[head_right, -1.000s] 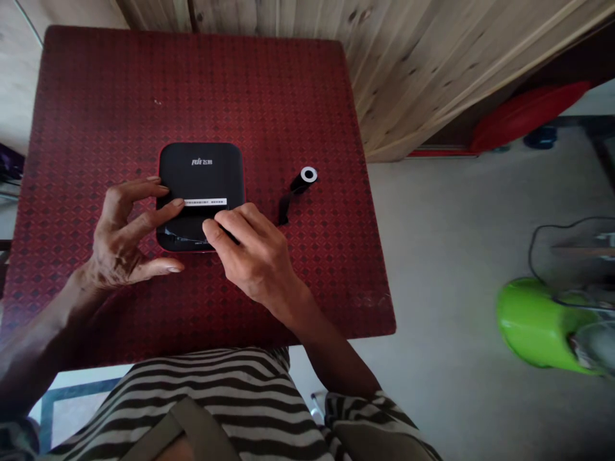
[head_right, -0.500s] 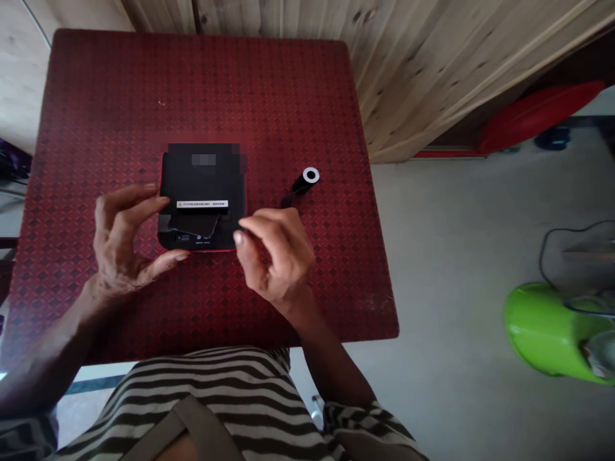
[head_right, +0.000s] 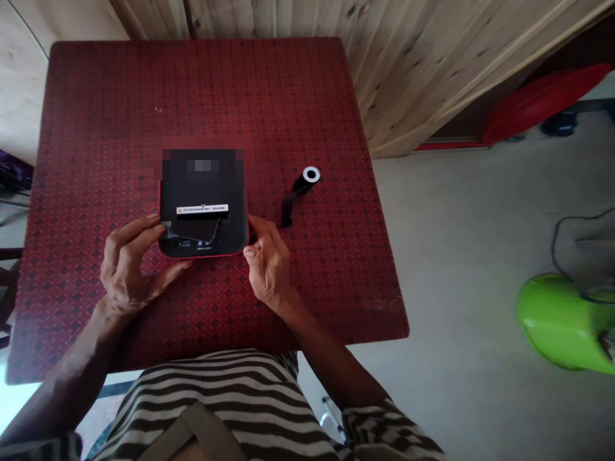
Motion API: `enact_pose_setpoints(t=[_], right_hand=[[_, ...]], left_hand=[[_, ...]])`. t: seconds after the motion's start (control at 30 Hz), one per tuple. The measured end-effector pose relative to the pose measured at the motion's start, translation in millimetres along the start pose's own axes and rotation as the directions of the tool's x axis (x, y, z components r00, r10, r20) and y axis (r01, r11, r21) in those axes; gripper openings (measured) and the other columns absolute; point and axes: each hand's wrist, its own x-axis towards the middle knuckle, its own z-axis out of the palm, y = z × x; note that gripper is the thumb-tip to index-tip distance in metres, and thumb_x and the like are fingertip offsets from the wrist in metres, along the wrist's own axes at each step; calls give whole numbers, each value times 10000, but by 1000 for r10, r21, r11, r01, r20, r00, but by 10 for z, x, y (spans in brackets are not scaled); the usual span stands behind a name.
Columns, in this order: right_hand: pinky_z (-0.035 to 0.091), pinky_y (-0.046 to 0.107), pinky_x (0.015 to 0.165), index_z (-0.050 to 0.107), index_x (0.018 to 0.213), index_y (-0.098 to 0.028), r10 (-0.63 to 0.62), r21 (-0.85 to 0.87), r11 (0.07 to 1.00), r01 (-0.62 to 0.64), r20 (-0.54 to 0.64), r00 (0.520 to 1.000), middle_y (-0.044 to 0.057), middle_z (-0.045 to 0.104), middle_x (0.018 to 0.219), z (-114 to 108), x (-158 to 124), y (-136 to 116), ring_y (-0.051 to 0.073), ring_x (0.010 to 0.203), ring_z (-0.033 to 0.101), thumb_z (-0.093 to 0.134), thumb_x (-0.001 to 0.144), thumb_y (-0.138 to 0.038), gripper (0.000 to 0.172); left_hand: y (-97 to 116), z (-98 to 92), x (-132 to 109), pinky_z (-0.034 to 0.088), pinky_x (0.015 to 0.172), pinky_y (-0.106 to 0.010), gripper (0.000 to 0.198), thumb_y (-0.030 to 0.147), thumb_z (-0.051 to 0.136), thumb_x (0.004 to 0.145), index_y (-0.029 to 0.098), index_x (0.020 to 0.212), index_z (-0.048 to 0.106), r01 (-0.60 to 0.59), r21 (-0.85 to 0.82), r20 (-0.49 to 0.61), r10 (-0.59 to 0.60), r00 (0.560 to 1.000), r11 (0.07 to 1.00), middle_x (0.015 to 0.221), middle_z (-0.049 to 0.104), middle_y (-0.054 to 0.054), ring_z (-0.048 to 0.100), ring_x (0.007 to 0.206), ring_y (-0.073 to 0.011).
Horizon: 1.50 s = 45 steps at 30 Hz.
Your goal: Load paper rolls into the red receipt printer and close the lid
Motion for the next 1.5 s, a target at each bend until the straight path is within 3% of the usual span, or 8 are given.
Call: enact_pose_setpoints(t=[0.37,0.53,0.67,0.8,1.07,1.2,1.33,1.5], right_hand=[[612,424,867,710,1172,-260,-78,-3,997,78,-10,997,111,748,1258,1,-31,32,234,1068,721,373,1123,-532,435],[621,402,789,702,1260,-257,-48,-23,999,48,10,999,113,747,1214,-10,-32,29,202,891,717,363,1119,-551,471],[618,463,908,712,1152,-264,-68,-18,998,68,-2,998,114,747,1252,-10,-37,29,261,1137,721,380,1121,-520,420],[617,452,913,685,985,-259,-69,-16,997,69,-5,998,100,750,1237,3,-28,14,250,1130,727,377,1122,-510,421],[626,450,870,708,1255,-255,-22,-57,998,20,-29,999,106,767,1161,-52,-16,-4,256,1016,752,328,1116,-567,510],[619,447,896,726,1274,-263,-92,-231,971,60,-129,987,86,783,1121,-239,249,-173,242,1002,747,484,1105,-400,325],[584,455,984,755,1163,-281,-212,-310,915,259,177,961,46,796,1117,-199,764,-365,231,1037,723,596,1053,-222,202],[568,446,965,754,998,-192,-101,-392,832,392,588,803,77,779,979,190,1253,-275,254,981,739,646,977,-79,158]], left_hand=[[-72,31,6,684,977,-401,796,450,874,854,260,1532,503,14,-79,33,-11,999,997,1403,701,-134,736,1244,-291],[-58,13,34,714,913,-372,712,462,863,869,283,1479,543,14,-38,27,-13,1000,999,1329,747,-84,778,1155,-256],[-36,-36,69,721,924,-370,614,463,861,874,309,1406,596,75,-42,67,-72,995,996,1375,723,-47,781,1145,-245],[-16,-68,99,704,963,-390,642,406,919,814,258,1370,634,108,-159,71,-98,993,981,1375,713,-90,764,1173,-258],[-15,-31,47,669,1002,-438,621,457,869,858,307,1391,588,157,-161,87,-144,986,974,1350,701,-97,742,1191,-262],[-43,23,10,669,991,-416,646,458,867,862,265,1400,566,112,-150,41,-107,993,982,1330,697,-115,741,1185,-262],[-45,57,-16,666,1001,-418,690,431,871,861,258,1438,534,96,-157,19,-94,995,983,1341,694,-131,732,1207,-270],[-41,92,-56,662,1009,-421,715,417,864,870,258,1468,507,90,-155,3,-91,996,984,1381,681,-133,728,1227,-271]])
